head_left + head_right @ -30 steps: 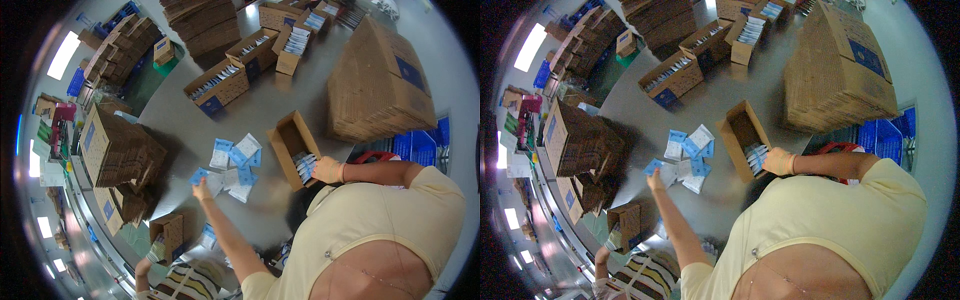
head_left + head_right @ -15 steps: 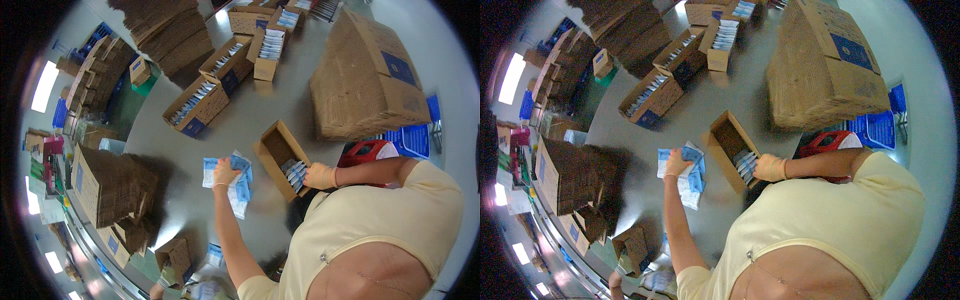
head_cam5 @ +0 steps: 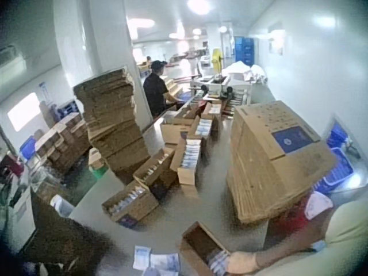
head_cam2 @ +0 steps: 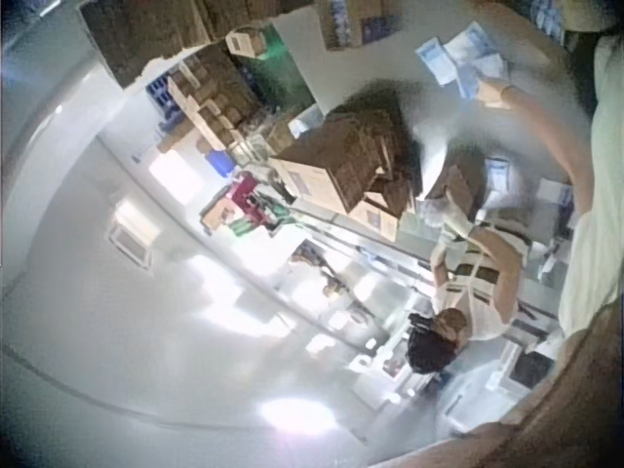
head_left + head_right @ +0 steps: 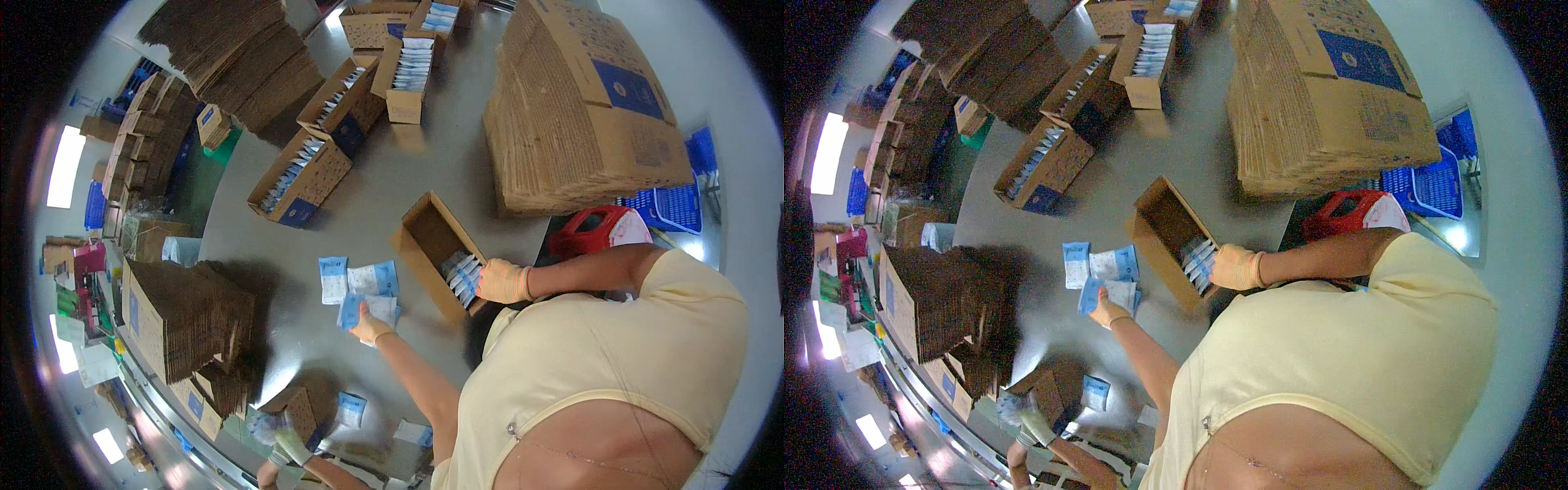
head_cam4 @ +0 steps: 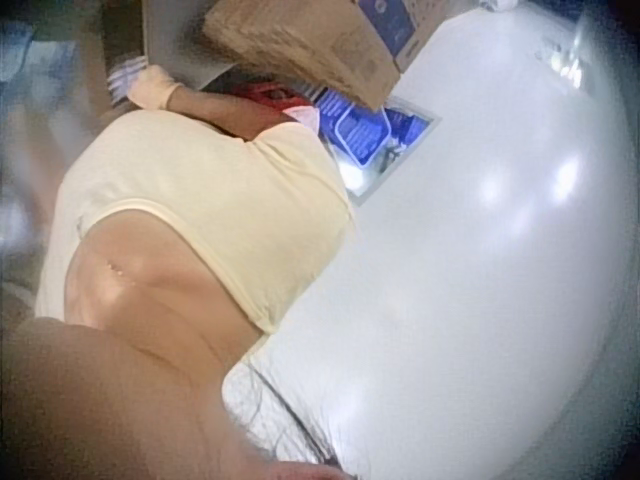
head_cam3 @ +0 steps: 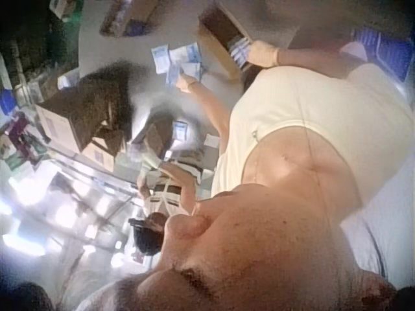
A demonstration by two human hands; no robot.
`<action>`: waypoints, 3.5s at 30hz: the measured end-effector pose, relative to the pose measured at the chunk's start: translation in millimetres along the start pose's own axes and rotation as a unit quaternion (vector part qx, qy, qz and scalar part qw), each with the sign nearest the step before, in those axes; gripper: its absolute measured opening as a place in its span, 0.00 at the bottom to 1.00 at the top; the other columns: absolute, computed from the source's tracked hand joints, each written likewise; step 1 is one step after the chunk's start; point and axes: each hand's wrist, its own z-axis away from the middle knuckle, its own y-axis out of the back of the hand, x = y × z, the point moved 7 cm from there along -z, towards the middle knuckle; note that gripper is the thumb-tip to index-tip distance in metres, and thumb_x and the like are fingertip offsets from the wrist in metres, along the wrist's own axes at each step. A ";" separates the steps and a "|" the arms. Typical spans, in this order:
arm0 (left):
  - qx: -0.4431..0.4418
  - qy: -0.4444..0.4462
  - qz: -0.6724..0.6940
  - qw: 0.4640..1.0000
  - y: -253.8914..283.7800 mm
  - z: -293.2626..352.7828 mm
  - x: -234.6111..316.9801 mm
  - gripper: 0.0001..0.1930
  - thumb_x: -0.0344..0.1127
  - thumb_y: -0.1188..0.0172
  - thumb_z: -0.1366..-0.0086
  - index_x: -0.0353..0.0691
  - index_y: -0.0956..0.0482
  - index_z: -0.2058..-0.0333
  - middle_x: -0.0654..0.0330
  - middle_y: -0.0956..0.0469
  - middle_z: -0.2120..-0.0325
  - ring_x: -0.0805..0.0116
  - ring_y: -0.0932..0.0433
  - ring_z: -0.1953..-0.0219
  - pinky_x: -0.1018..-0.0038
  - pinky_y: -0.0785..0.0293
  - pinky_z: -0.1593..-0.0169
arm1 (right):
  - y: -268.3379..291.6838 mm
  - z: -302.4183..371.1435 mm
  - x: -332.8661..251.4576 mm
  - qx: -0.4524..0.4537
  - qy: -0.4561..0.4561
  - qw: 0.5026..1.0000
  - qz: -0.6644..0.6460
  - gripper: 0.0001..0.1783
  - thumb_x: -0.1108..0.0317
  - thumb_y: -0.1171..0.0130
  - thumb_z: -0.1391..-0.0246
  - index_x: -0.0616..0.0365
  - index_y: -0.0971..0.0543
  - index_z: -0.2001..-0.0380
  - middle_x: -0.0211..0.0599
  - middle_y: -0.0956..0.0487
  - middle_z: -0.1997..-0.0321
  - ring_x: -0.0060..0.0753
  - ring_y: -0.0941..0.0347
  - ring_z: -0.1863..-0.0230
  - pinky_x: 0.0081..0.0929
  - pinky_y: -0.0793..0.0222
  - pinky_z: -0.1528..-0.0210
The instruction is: The person repeatedly picks up small blue and white packets from a table and places them into brown cardboard boxes. They then close the boxes and move them aside, continuing the process with new boxes and packets.
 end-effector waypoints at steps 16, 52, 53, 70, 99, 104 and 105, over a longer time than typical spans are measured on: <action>-0.298 -0.250 -0.502 0.773 17.3 -45.2 -42.4 0.44 0.46 0.24 0.61 0.36 0.34 0.46 0.56 0.24 0.58 0.53 0.28 0.51 0.54 0.37 0.43 | 6.9 0.7 4.0 0.038 -0.003 0.999 0.027 0.06 0.64 0.45 0.52 0.49 0.20 0.74 0.32 0.19 0.72 0.36 0.22 0.64 0.35 0.28 0.66; -0.329 -0.513 -0.425 0.669 -84.9 153.7 16.4 0.56 0.43 0.23 0.68 0.36 0.44 0.39 0.55 0.35 0.45 0.50 0.41 0.41 0.56 0.53 0.37 | 10.6 4.7 -21.8 -0.007 0.081 0.997 0.010 0.08 0.65 0.41 0.61 0.55 0.18 0.77 0.43 0.19 0.72 0.46 0.21 0.67 0.40 0.26 0.70; -0.285 -0.546 -0.405 0.675 -67.4 163.0 23.5 0.54 0.43 0.24 0.64 0.34 0.44 0.39 0.53 0.35 0.44 0.49 0.41 0.40 0.55 0.52 0.36 | 32.3 12.1 -26.5 -0.047 0.094 0.994 0.002 0.08 0.65 0.40 0.60 0.56 0.18 0.76 0.43 0.19 0.71 0.46 0.21 0.66 0.39 0.25 0.68; 0.046 0.026 -0.171 0.984 407.1 43.7 -189.9 0.26 0.33 0.35 0.46 0.27 0.29 0.50 0.45 0.27 0.51 0.55 0.29 0.49 0.65 0.35 0.46 | 16.7 -113.9 -11.3 -0.167 0.060 0.974 0.139 0.12 0.66 0.47 0.51 0.60 0.17 0.72 0.46 0.19 0.68 0.41 0.23 0.69 0.42 0.28 0.68; -0.245 -0.360 0.003 0.900 17.1 120.9 24.7 0.34 0.29 0.28 0.54 0.37 0.34 0.48 0.57 0.26 0.52 0.60 0.26 0.54 0.61 0.27 0.52 | -22.5 -114.8 -24.6 -0.273 0.079 0.950 -0.131 0.22 0.57 0.53 0.51 0.56 0.21 0.56 0.42 0.23 0.55 0.42 0.28 0.55 0.44 0.36 0.51; -0.294 -0.384 -0.093 0.870 -54.2 125.1 1.6 0.31 0.35 0.25 0.55 0.36 0.29 0.53 0.55 0.23 0.57 0.62 0.24 0.55 0.69 0.28 0.54 | -12.2 -105.4 -43.7 -0.233 0.100 0.954 -0.160 0.24 0.57 0.53 0.49 0.57 0.22 0.53 0.43 0.24 0.51 0.42 0.29 0.51 0.43 0.37 0.49; -0.294 -0.391 -0.112 0.865 -59.5 123.8 1.1 0.31 0.36 0.25 0.56 0.36 0.29 0.53 0.55 0.23 0.57 0.62 0.24 0.55 0.69 0.28 0.55 | -14.9 -101.9 -41.9 -0.231 0.098 0.953 -0.170 0.24 0.57 0.53 0.49 0.58 0.23 0.52 0.43 0.24 0.50 0.42 0.29 0.50 0.43 0.38 0.48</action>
